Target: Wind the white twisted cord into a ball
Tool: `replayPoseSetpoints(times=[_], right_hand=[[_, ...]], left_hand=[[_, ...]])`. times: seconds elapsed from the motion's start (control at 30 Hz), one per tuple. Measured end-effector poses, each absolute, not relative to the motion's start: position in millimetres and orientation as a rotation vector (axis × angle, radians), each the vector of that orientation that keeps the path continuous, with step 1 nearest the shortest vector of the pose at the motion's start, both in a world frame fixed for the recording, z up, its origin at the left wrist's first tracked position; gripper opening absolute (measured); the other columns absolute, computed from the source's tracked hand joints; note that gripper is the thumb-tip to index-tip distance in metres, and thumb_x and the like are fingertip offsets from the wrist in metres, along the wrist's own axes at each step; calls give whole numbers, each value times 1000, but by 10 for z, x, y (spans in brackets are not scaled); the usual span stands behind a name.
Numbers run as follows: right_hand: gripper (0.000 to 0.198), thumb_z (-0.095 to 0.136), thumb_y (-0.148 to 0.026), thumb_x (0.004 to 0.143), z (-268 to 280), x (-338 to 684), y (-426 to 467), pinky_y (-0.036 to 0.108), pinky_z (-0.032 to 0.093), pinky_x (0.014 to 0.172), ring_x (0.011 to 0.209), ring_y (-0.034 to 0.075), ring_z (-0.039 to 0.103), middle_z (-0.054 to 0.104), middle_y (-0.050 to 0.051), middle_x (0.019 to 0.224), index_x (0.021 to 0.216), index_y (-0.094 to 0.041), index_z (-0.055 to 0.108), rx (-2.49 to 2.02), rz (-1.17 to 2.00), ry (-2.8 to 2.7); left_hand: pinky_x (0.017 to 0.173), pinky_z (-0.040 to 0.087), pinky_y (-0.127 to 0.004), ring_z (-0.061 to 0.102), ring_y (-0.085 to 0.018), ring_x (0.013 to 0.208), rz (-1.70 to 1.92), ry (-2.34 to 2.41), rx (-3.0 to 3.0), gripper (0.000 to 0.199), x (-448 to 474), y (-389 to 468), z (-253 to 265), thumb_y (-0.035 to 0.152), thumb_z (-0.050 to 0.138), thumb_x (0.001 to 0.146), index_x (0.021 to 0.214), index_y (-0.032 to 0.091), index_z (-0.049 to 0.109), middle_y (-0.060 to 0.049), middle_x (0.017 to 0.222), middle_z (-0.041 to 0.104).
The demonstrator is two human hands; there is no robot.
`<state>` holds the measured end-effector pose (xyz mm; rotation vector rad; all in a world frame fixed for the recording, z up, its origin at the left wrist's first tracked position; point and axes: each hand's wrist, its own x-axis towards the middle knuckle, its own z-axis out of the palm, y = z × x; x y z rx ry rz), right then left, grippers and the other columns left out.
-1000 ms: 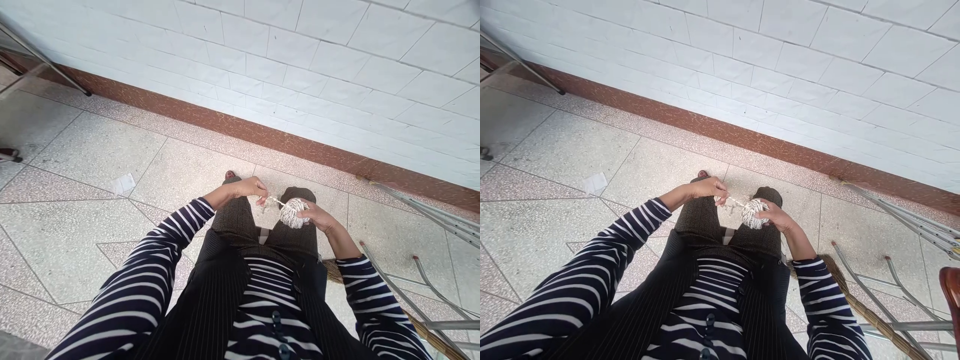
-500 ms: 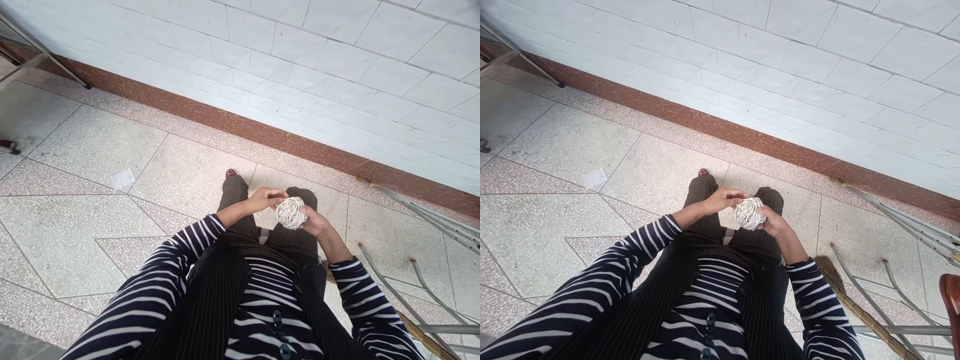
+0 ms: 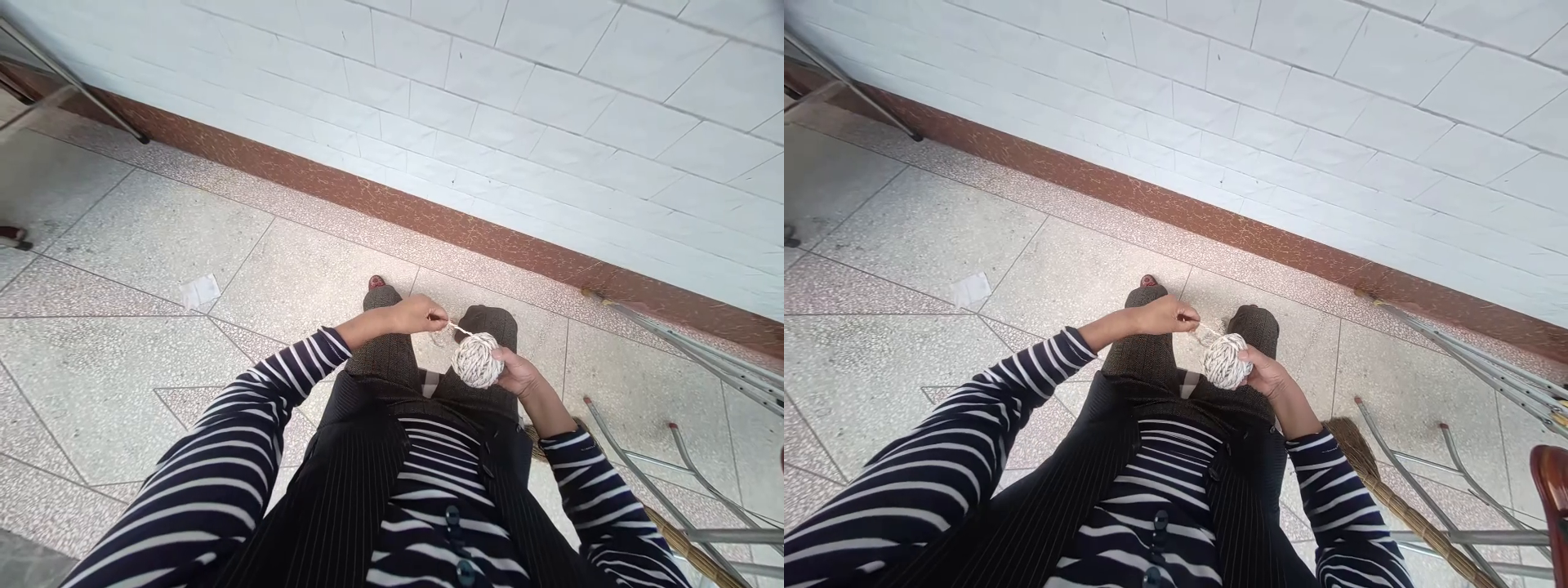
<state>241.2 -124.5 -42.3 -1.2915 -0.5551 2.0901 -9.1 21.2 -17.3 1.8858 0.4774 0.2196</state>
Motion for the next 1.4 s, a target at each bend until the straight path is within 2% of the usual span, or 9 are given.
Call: replayPoseSetpoints(times=[0.1, 0.23, 0.33, 0.47, 0.7, 0.9, 1.1, 1.23, 1.4], right_hand=[[64, 77, -48, 56, -419, 2376, -1226, 26, 44, 42, 53, 17, 57, 68, 5, 75, 110, -18, 63, -1231, 2140, -601], [71, 78, -45, 53, -352, 2293, -1182, 30, 51, 54, 69, 22, 65, 72, 8, 89, 117, -18, 62, -1179, 2142, -617], [69, 79, -44, 54, -304, 2298, -1165, 31, 52, 57, 72, 22, 66, 73, 9, 91, 116, -18, 62, -1173, 2118, -610], [59, 75, -52, 61, -321, 2387, -1170, 29, 47, 47, 59, 20, 62, 72, 8, 83, 109, -19, 65, -1184, 2085, -584], [54, 75, -48, 68, -369, 2373, -1243, 28, 48, 48, 56, 17, 60, 70, 6, 75, 112, -17, 67, -1105, 2139, -609], [82, 90, -37, 43, -180, 2270, -1222, 38, 58, 79, 90, 27, 69, 73, 11, 101, 118, -15, 64, -917, 2290, -695], [65, 83, -39, 59, 107, 2372, -1150, 42, 56, 92, 102, 29, 69, 73, 12, 107, 117, -16, 66, -869, 2138, -795], [67, 83, -42, 59, 249, 2381, -1193, 44, 55, 95, 108, 32, 68, 73, 11, 109, 118, -18, 67, -901, 2051, -819], [71, 84, -47, 55, 414, 2412, -1189, 45, 55, 96, 113, 35, 66, 73, 10, 111, 119, -22, 68, -980, 1874, -827]], left_hand=[[58, 28, -23, 39, -7, 55, 257, 545, 2065, 24, -109, 309, -112, 18, 53, 85, 62, 13, 60, 4, 57, 46], [60, 30, -24, 44, -9, 57, 226, 668, 2141, 21, -13, 233, -192, 16, 55, 83, 64, 15, 61, 2, 59, 52], [70, 39, -22, 57, -12, 71, 290, 693, 1948, 12, 77, 60, -250, 18, 58, 86, 90, 17, 70, -1, 78, 68], [80, 46, -24, 64, -13, 86, 333, 497, 1541, 32, 137, -121, -206, 26, 63, 90, 120, 15, 64, -6, 100, 72], [66, 40, -20, 59, -10, 65, 243, 466, 1792, 31, 50, 25, -98, 38, 61, 94, 77, 14, 70, 0, 66, 65], [70, 40, -22, 66, -16, 78, 305, 547, 2372, 25, 0, 261, -144, 32, 51, 99, 91, 19, 71, -4, 85, 73], [74, 43, -22, 66, -16, 81, 265, 619, 2355, 27, -25, 375, -424, 25, 43, 101, 92, 18, 67, -4, 87, 72], [79, 44, -22, 67, -16, 87, 322, 641, 2296, 27, 27, 398, -520, 25, 42, 101, 98, 18, 68, -5, 96, 73], [71, 43, -22, 63, -14, 73, 235, 685, 2266, 24, 66, 416, -556, 23, 46, 97, 96, 18, 70, -2, 81, 71]])
